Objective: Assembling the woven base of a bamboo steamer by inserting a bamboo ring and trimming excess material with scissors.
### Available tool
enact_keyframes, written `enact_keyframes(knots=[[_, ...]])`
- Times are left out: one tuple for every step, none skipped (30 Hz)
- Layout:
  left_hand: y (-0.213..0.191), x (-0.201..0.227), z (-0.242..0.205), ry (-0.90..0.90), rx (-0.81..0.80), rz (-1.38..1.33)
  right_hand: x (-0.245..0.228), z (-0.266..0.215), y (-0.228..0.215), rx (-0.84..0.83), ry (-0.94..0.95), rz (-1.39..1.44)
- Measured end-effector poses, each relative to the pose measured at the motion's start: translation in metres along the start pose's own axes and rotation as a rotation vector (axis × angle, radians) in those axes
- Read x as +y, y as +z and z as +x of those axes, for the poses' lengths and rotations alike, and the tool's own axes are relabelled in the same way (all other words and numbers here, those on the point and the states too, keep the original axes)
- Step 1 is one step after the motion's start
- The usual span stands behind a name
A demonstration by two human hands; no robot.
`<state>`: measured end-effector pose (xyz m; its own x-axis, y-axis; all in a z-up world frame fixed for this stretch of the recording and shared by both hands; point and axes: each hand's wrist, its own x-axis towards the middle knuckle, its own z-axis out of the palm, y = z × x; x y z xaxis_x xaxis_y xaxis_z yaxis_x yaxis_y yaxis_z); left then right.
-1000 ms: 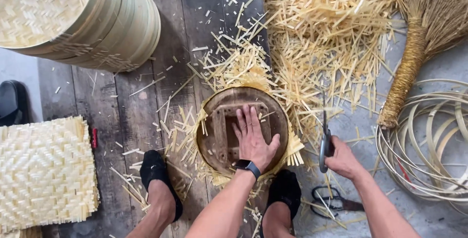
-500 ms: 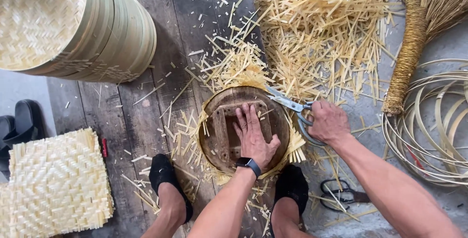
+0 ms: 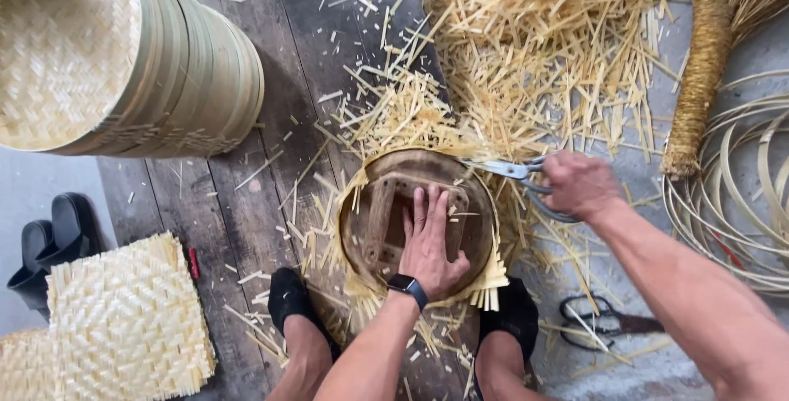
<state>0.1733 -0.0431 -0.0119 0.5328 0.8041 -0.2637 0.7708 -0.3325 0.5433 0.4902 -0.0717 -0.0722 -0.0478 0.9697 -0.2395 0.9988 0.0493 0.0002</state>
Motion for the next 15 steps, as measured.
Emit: enact_keyframes(knots=[[-0.002,0.000,-0.003,-0.005,-0.010,-0.002,-0.003,0.002,-0.007,-0.010,0.000,0.005],[-0.005,0.001,-0.011,0.048,-0.011,-0.013,-0.008,0.003,-0.014,-0.020,0.010,0.016],[-0.009,0.003,-0.019,0.101,-0.012,-0.024,-0.012,0.003,-0.022,-0.031,0.021,0.028],[-0.014,0.004,-0.012,0.114,0.004,-0.016,-0.026,0.016,-0.028,-0.010,0.025,0.022],[-0.019,0.005,-0.004,0.099,-0.032,-0.062,-0.039,0.028,-0.034,0.154,-0.002,-0.084],[-0.022,0.009,-0.003,0.078,-0.080,-0.110,-0.054,0.032,-0.038,0.306,-0.027,-0.184],[-0.021,0.006,0.000,0.085,-0.076,-0.104,-0.049,0.040,-0.039,0.314,-0.021,-0.184],[-0.020,0.002,-0.006,0.088,-0.068,-0.127,-0.051,0.041,-0.038,0.159,0.000,-0.079],[-0.019,-0.002,-0.013,0.091,-0.059,-0.149,-0.053,0.043,-0.037,0.004,0.021,0.027],[-0.021,-0.006,-0.010,0.094,-0.052,-0.147,-0.039,0.036,-0.028,0.011,0.020,0.024],[-0.024,-0.010,-0.007,0.157,-0.087,-0.119,-0.025,0.029,-0.018,-0.027,-0.002,0.028],[-0.026,-0.014,-0.009,0.215,-0.130,-0.095,-0.013,0.018,-0.006,-0.075,-0.024,0.034],[-0.029,-0.014,-0.008,0.213,-0.131,-0.096,-0.012,0.018,-0.005,-0.077,-0.025,0.035],[-0.029,-0.010,-0.013,0.206,-0.180,-0.084,-0.011,0.012,-0.003,0.047,-0.023,0.062],[-0.030,-0.006,-0.018,0.199,-0.230,-0.072,-0.011,0.007,-0.002,0.172,-0.020,0.089]])
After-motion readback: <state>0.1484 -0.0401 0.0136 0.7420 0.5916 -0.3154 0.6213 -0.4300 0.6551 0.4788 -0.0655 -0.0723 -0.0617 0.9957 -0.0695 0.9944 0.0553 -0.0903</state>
